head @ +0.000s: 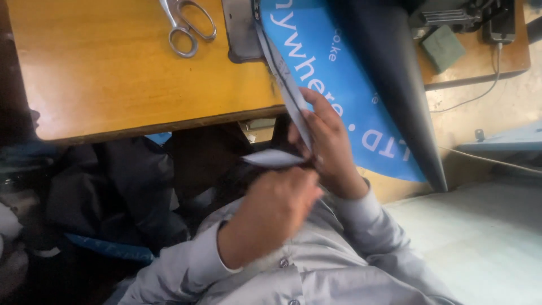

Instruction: The person aligns a blue printed banner with a black fabric strip under the presser foot of a Singer sewing machine. They guide the materials through the machine to sew the strip along the edge of the banner, adjusting the fabric as needed.

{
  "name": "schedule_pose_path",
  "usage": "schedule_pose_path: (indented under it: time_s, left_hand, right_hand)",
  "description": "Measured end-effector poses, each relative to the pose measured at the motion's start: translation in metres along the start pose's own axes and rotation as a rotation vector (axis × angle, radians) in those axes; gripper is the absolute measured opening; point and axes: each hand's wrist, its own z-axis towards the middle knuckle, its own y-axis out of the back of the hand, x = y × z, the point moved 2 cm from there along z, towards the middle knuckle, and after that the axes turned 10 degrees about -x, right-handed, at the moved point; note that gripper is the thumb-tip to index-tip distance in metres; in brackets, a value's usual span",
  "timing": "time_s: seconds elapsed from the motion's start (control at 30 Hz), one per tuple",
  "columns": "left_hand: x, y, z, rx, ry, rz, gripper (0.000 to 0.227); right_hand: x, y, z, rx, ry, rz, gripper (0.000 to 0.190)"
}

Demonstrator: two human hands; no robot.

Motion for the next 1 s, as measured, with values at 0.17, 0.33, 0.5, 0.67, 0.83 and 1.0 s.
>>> schedule_pose_path:
  time_s: [0.17,0.33,0.5,0.67,0.83,1.0]
  left_hand:
    - [-0.034,0.005,-0.001,0.130,-0.239,-0.143,0.007]
    - [0.021,0.021,0.023,0.160,-0.148,-0.259,0.025]
    - [0.121,-0.011,0.056,-0.149,0.029,-0.036,0.035]
    - [0.150,-0.049,0.104,-0.169,-0.158,0.127,0.077]
    - [0.154,-0.047,0.125,-0.246,-0.304,0.056,0.032]
    - [0.161,-0.054,0.113,-0.335,-0.269,0.089,0.017]
  right_hand:
    - [0.038,0.006,-0.035,0.015,-0.006,-0.161,0.070]
    - [0.028,0.013,-0.037,0.016,-0.039,-0.337,0.071]
    - [0.025,0.006,-0.040,0.014,-0.084,-0.261,0.071]
    - [0.007,0.013,-0.042,0.013,-0.041,-0.352,0.069]
    - [0.008,0.016,-0.039,-0.053,-0.149,-0.446,0.067]
    - [0.048,0.014,-0.038,-0.012,-0.173,-0.659,0.068]
